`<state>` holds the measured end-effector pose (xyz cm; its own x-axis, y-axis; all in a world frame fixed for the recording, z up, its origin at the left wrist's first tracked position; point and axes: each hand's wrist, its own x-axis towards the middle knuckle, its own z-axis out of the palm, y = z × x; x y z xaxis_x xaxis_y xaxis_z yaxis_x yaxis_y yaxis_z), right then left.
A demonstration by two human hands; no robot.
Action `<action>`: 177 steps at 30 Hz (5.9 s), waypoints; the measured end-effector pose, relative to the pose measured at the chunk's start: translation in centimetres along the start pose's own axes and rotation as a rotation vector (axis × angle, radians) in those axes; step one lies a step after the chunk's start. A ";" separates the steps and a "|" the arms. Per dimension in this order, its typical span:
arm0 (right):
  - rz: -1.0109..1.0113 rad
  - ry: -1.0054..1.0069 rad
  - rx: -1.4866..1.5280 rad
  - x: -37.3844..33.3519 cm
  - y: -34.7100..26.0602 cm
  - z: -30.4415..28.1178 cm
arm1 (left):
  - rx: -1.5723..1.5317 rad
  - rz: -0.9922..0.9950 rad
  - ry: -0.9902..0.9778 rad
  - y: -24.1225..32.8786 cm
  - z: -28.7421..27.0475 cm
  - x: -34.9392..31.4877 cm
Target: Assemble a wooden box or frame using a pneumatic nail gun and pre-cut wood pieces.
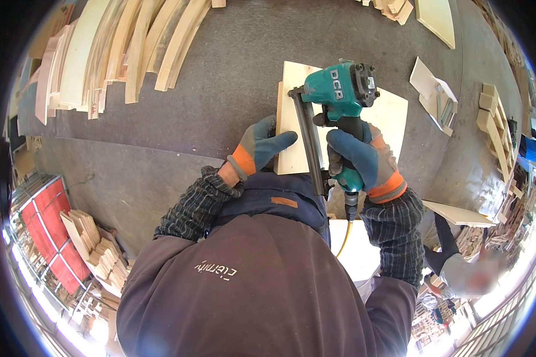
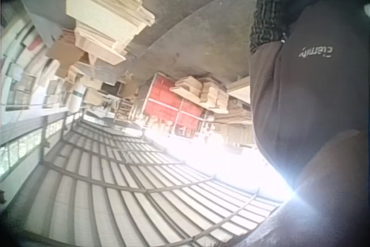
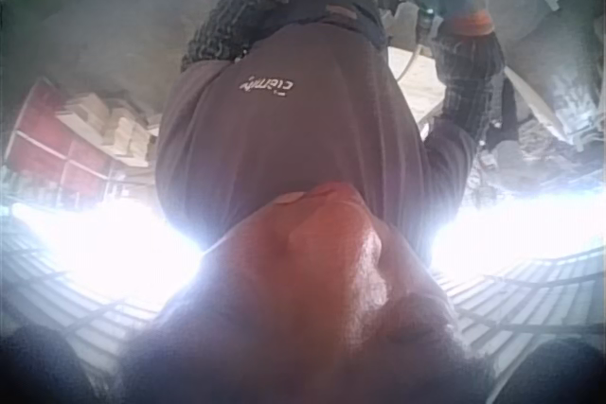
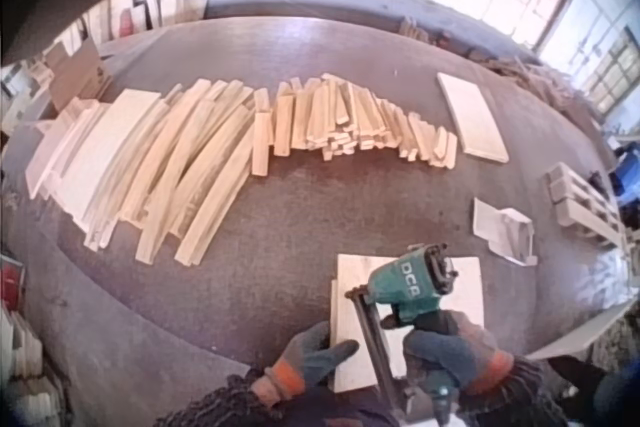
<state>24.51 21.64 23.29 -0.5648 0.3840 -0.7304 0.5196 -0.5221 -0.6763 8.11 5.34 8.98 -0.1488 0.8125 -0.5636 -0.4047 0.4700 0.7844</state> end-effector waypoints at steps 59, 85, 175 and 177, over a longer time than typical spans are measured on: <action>0.026 0.301 -0.138 -3.6 9.1 -4.1 | 0.308 -0.111 0.219 -5.0 -6.5 6.3; 0.371 1.123 -1.135 0.9 43.5 -39.5 | 1.192 0.123 1.072 16.8 -17.6 26.9; -0.258 0.463 0.795 -13.2 24.8 -5.0 | 1.439 0.088 -0.698 12.0 28.1 11.3; -0.304 0.428 0.892 -13.0 24.8 -4.7 | 1.415 0.205 -0.775 11.4 27.5 11.9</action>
<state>47.81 7.28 15.55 -0.2268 0.7418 -0.6311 -0.3693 -0.6651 -0.6491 26.54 29.84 18.37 0.5493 0.6617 -0.5103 0.7359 -0.0938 0.6706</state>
